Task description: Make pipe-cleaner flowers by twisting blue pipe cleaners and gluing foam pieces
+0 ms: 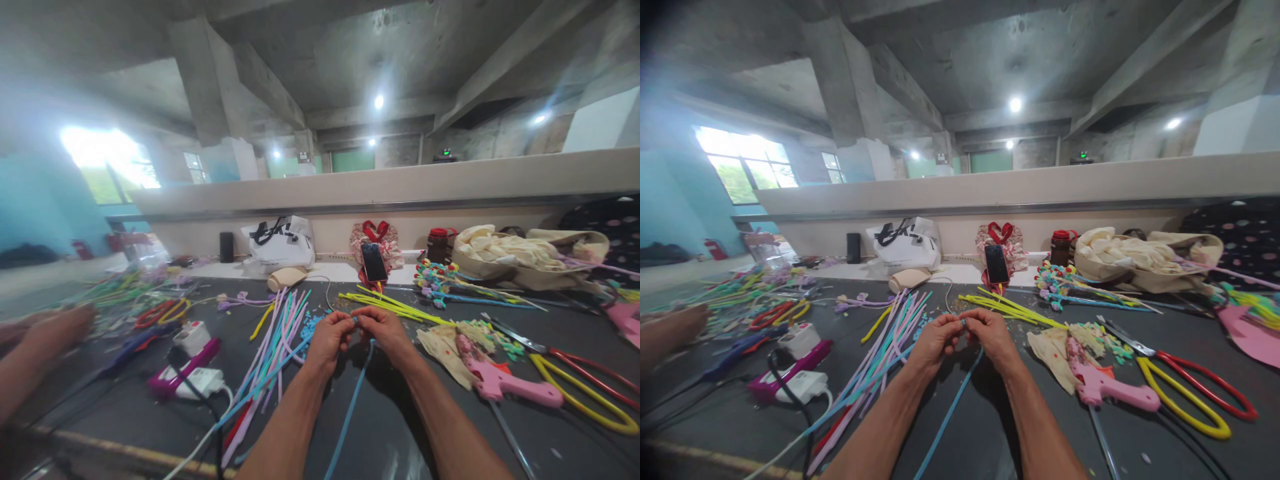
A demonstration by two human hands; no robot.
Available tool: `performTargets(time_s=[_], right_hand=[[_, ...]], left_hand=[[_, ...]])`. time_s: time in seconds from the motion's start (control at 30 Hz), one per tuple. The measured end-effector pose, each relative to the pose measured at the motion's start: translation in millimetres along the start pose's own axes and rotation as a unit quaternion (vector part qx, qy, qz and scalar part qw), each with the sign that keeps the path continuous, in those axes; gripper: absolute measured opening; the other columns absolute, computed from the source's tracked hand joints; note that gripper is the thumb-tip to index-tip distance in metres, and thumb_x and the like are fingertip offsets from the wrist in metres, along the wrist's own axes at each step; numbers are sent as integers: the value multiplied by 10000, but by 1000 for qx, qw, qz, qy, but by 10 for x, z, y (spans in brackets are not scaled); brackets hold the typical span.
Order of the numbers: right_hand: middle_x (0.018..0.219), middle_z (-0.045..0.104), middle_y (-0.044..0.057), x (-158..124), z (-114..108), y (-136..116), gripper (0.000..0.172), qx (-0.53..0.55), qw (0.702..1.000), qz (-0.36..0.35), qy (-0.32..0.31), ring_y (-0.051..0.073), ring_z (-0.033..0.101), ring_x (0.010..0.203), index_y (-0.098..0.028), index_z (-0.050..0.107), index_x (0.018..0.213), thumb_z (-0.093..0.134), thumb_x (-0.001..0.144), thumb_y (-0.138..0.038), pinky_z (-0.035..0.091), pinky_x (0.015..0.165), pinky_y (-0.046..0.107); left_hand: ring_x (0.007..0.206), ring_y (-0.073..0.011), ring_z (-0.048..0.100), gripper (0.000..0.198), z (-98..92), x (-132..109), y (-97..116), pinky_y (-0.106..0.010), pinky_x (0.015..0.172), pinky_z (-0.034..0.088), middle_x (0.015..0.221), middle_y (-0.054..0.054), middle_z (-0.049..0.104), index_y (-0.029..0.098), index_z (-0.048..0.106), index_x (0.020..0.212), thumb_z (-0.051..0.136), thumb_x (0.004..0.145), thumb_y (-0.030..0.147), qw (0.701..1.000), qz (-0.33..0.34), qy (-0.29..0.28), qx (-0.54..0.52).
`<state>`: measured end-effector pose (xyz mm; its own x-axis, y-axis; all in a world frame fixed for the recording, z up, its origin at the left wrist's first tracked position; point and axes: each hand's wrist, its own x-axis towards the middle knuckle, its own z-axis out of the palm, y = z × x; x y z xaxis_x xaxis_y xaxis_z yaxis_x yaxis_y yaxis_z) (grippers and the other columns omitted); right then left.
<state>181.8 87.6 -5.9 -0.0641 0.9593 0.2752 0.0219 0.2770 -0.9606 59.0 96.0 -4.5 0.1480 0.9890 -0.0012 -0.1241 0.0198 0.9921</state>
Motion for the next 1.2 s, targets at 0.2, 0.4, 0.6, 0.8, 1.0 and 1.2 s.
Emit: performTargets(time_s=[0.2, 0.4, 0.6, 0.8, 1.0, 1.2], right_hand=[[583, 567, -16, -11, -48, -38, 228, 78, 996, 20, -29, 80, 488, 467, -141, 614, 811, 572, 660, -306, 427, 490, 225], [578, 572, -20, -17, -51, -56, 195, 76, 997, 14, -29, 75, 483, 459, -140, 622, 793, 571, 654, -267, 412, 487, 218], [517, 564, -31, -23, -74, -84, 165, 17, 1000, 5, -12, 80, 476, 435, -140, 644, 748, 552, 627, -204, 401, 470, 213], [468, 521, -47, 4, -72, -14, 153, -50, 999, 15, 4, 79, 451, 403, -143, 624, 729, 505, 638, -177, 377, 421, 194], [478, 513, -52, -13, -31, -48, 120, -120, 992, 14, 19, 80, 465, 412, -160, 581, 715, 466, 683, -171, 376, 420, 179], [475, 505, -57, -9, -11, -49, 106, -177, 983, 10, 39, 80, 460, 408, -169, 550, 682, 447, 688, -145, 359, 418, 178]], left_hand=[[402, -15, 411, 159, -32, 1, 39, -103, 323, 205, 563, 26, 515, 137, 495, 699, 587, 578, 184, 990, -68, -67, -108], [393, -10, 411, 125, -39, -26, 66, -88, 307, 205, 566, 25, 512, 136, 500, 705, 565, 600, 153, 982, -93, -88, -137], [391, -17, 423, 168, -25, -53, 57, -99, 312, 240, 554, 22, 532, 129, 519, 687, 628, 578, 195, 992, -67, -71, -84], [382, -37, 431, 218, -9, -46, 25, -134, 323, 288, 527, 23, 547, 126, 541, 629, 674, 536, 270, 1000, -13, -24, 4], [400, -54, 443, 230, 5, -48, 18, -149, 344, 309, 501, 28, 535, 132, 562, 643, 655, 555, 323, 998, 28, 0, 61], [388, -54, 436, 258, 1, -36, -1, -151, 331, 275, 521, 21, 546, 132, 557, 632, 639, 560, 365, 996, 18, -9, 85]])
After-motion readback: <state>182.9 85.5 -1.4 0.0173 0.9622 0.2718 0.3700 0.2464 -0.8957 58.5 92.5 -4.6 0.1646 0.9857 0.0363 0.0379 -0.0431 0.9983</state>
